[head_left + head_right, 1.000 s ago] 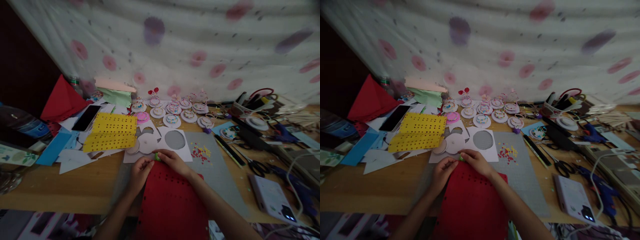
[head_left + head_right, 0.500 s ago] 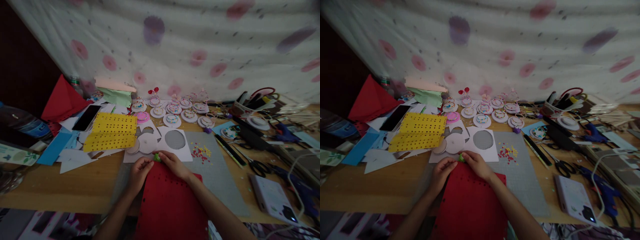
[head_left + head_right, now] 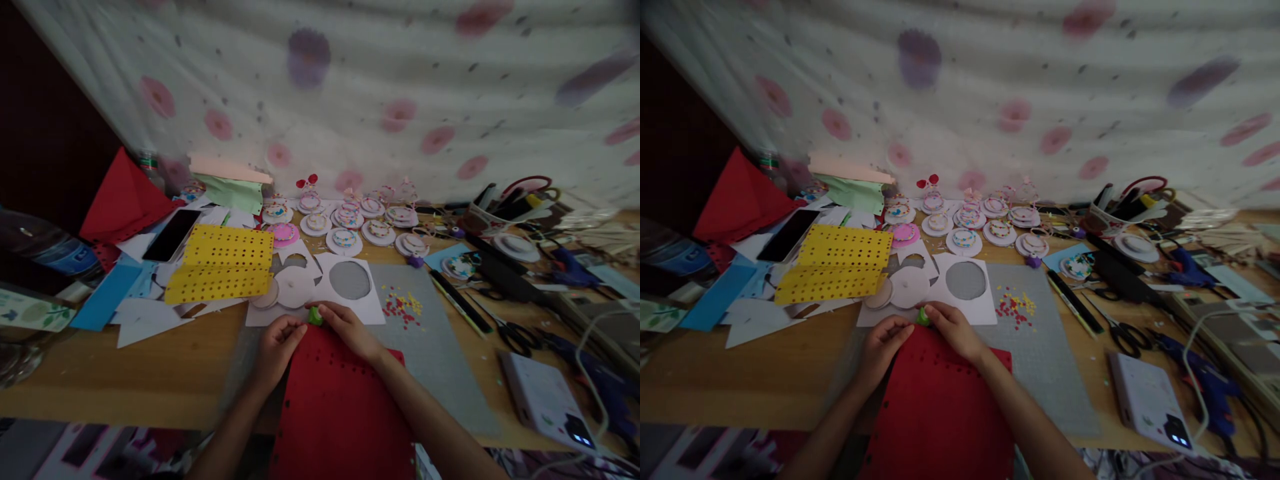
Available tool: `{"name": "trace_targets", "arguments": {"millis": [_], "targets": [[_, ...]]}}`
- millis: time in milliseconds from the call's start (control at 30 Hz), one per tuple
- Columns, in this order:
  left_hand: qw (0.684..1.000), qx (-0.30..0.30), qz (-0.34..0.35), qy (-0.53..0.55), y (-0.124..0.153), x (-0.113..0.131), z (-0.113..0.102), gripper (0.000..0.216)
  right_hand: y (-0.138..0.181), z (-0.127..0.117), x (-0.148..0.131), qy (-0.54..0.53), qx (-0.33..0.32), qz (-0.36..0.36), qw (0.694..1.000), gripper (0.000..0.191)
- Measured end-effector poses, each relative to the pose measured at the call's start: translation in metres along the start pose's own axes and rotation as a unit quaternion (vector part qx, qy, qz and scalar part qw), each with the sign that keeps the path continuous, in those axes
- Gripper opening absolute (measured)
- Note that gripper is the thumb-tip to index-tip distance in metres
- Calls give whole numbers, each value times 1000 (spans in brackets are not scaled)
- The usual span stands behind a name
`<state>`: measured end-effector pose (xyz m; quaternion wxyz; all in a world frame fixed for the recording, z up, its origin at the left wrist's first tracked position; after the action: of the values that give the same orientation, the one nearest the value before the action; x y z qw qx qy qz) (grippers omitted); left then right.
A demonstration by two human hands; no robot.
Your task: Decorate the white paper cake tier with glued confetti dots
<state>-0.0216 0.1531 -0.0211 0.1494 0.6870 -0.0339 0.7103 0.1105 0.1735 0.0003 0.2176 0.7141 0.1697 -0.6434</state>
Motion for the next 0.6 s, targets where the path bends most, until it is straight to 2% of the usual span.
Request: {"name": "trace_targets", "arguments": {"millis": [367,600], "targets": [[1000,7,0,-7,0,4,1,19,5,0,-2,-4,4,-23,1000,38],[1000,15,-2,-5,0,3,-1,19,4,-1,1,-4,19,-21,1000,40]]}}
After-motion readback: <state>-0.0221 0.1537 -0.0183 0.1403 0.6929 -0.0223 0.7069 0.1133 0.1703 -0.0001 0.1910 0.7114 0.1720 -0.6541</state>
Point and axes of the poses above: each hand's wrist, its own y-axis away from the middle knuckle, its own z-axis out of the palm, x = y × z, the point moved 10 cm from there along -y, towards the middle knuckle, and after that the axes turned 11 degrees about -x, right-handed, at the moved point
